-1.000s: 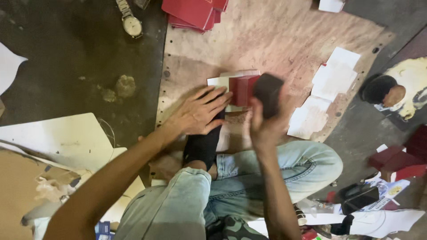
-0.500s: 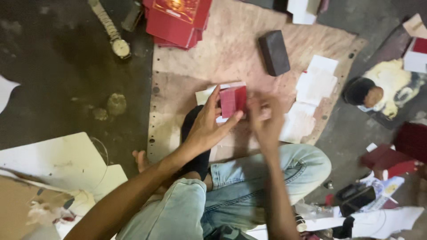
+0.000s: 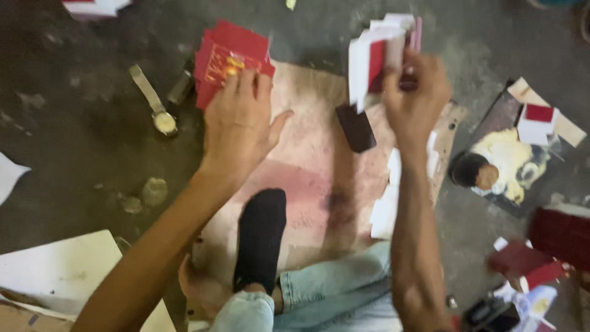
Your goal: The person sits on the floor and repeatedly rubs a small rectangular piece of paper with a dark block. They flip the paper over and continue rubbing both sides, then place it aside and repeat the process with another piece.
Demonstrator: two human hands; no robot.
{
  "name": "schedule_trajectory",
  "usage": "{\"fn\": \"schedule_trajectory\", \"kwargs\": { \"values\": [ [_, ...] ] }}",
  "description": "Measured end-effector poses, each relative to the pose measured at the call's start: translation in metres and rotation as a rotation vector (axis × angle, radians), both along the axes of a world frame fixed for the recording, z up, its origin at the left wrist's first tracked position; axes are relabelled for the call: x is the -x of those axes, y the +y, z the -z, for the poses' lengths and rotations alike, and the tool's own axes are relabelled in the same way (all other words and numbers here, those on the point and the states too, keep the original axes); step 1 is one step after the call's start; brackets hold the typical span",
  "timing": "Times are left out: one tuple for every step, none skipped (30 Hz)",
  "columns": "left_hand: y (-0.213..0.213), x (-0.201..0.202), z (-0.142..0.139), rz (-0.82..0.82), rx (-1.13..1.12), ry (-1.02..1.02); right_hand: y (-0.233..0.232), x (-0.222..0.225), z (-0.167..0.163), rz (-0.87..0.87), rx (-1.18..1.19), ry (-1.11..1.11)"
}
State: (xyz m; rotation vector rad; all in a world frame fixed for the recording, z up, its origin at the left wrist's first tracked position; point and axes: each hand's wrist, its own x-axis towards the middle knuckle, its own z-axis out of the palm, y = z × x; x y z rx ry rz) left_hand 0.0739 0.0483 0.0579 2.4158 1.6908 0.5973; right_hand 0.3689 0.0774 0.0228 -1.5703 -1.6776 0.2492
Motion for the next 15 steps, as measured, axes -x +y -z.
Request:
{"fn": "schedule_trajectory", "kwargs": {
  "values": [
    [0.006,-0.003,0.0,-0.012,0.023,0.031,0.023,-0.009,0.001,-0.042,-0.044,-0.084],
    [0.011,-0.005,0.001,-0.021,0.057,0.063,0.04,-0.018,0.004,-0.08,-0.077,-0.167],
    [0.013,-0.005,0.002,-0.033,0.099,0.095,0.053,-0.025,0.007,-0.044,-0.067,-0.296],
    [0.014,-0.003,0.005,-0.033,0.101,0.071,0.062,-0.029,0.012,-0.018,-0.05,-0.422],
    [0.013,0.001,0.007,-0.035,0.105,0.051,0.065,-0.025,0.015,0.004,-0.033,-0.545],
    [0.013,0.006,0.011,-0.028,0.102,0.026,0.062,-0.025,0.022,-0.006,-0.047,-0.494],
    [0.013,0.012,0.015,0.012,0.092,0.004,0.055,-0.024,0.022,-0.006,-0.071,-0.45],
    [0.015,0.017,0.02,0.047,0.072,-0.021,0.049,-0.02,0.019,0.003,-0.09,-0.406],
    [0.015,0.022,0.023,0.075,0.058,-0.04,0.04,-0.014,0.015,0.011,-0.11,-0.362],
    [0.017,0.024,0.026,0.077,0.037,-0.029,0.023,-0.004,0.013,0.033,-0.097,-0.316],
    [0.02,0.025,0.027,0.091,0.021,-0.023,0.002,0.006,0.012,0.066,-0.049,-0.23],
    [0.024,0.025,0.026,0.11,-0.008,-0.02,-0.019,0.018,0.011,0.101,-0.005,-0.144],
    [0.027,0.026,0.022,0.121,0.005,-0.056,-0.039,0.031,0.011,0.13,0.052,-0.007],
    [0.03,0.027,0.014,0.129,0.011,-0.09,-0.059,0.043,0.01,0.114,0.129,0.089],
    [0.03,0.029,0.004,0.141,0.023,-0.126,-0.08,0.054,0.007,0.113,0.251,0.19]
  ]
}}
